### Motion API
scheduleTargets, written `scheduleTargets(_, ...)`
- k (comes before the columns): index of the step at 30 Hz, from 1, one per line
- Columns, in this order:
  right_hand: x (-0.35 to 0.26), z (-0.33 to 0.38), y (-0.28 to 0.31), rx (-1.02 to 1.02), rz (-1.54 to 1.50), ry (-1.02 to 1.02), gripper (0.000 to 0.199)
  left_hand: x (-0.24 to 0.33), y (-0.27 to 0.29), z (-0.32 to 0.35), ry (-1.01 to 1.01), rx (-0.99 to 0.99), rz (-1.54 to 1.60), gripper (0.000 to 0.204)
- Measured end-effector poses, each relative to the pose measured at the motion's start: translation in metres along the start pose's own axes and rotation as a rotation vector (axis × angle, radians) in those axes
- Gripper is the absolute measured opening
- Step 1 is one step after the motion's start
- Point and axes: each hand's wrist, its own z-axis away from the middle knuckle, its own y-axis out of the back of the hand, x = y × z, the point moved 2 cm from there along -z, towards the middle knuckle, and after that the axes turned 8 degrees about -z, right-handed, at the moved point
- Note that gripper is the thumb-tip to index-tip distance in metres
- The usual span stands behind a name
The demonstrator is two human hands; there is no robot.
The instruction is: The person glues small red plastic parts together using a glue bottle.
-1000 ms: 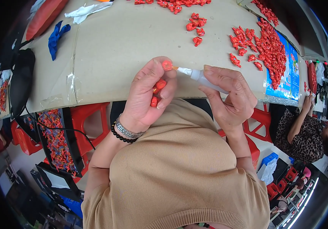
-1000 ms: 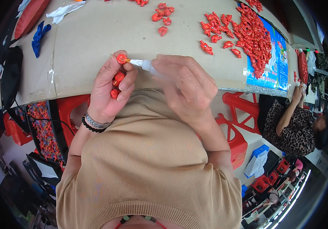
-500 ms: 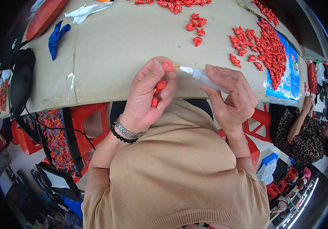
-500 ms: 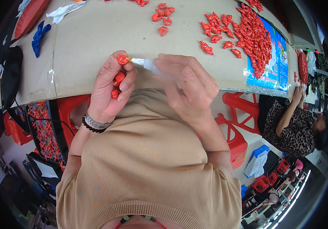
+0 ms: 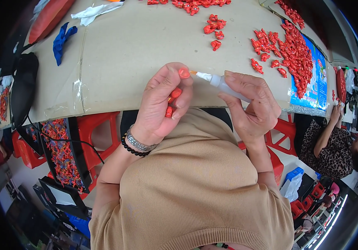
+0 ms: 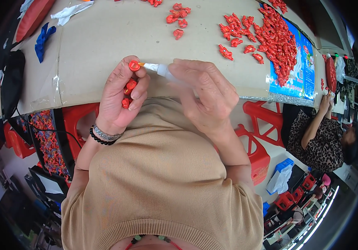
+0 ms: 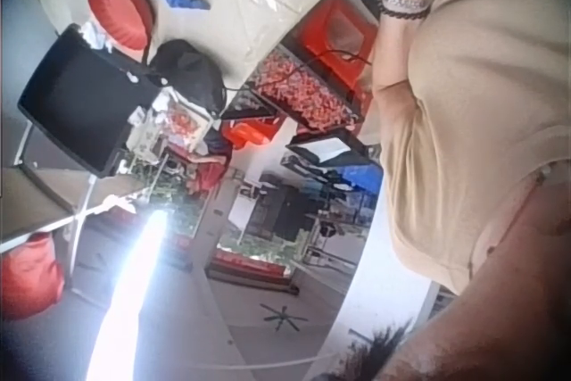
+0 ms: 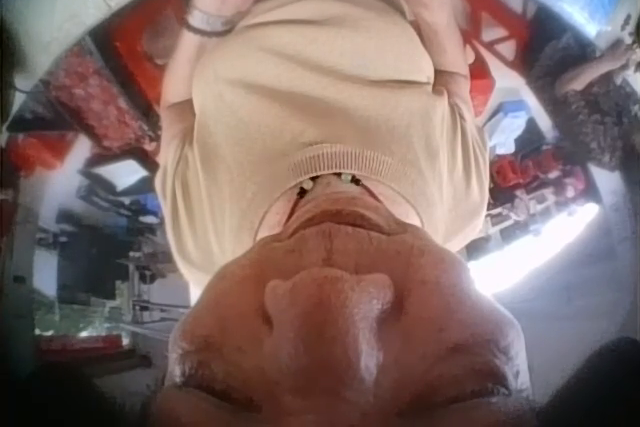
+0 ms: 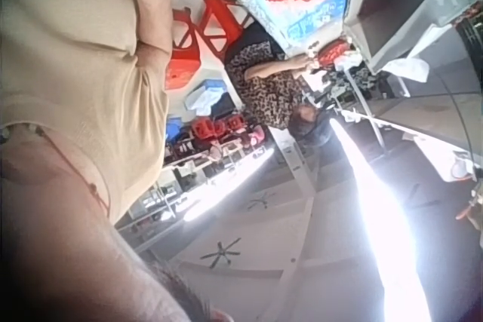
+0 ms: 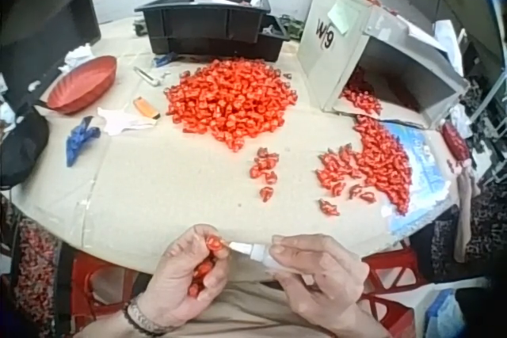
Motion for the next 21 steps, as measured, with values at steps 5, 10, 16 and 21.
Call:
scheduleTargets(5,0.0003,-0.0014,0.0020,0.007,0.012,-0.001,0.033,0.0023,-0.0020,0.0004,-0.015,0.011,-0.039,0.020)
scheduleTargets(10,0.0037,-0.0002,0.0044,0.048,-0.037,0.000,0.032,0.0044,-0.0069,0.0012,-0.022,0.072,-0.085,0.021)
scheduleTargets(16,0.0027,0.0002,0.0034,0.033,-0.049,-0.008,0.033,0.0053,-0.0078,0.0009,-0.038,0.063,-0.081,0.020)
scheduleTargets(21,0.0036,0.0000,0.0015,0.031,-0.059,-0.007,0.033,0.0047,-0.0076,0.0007,-0.035,0.071,-0.078,0.018)
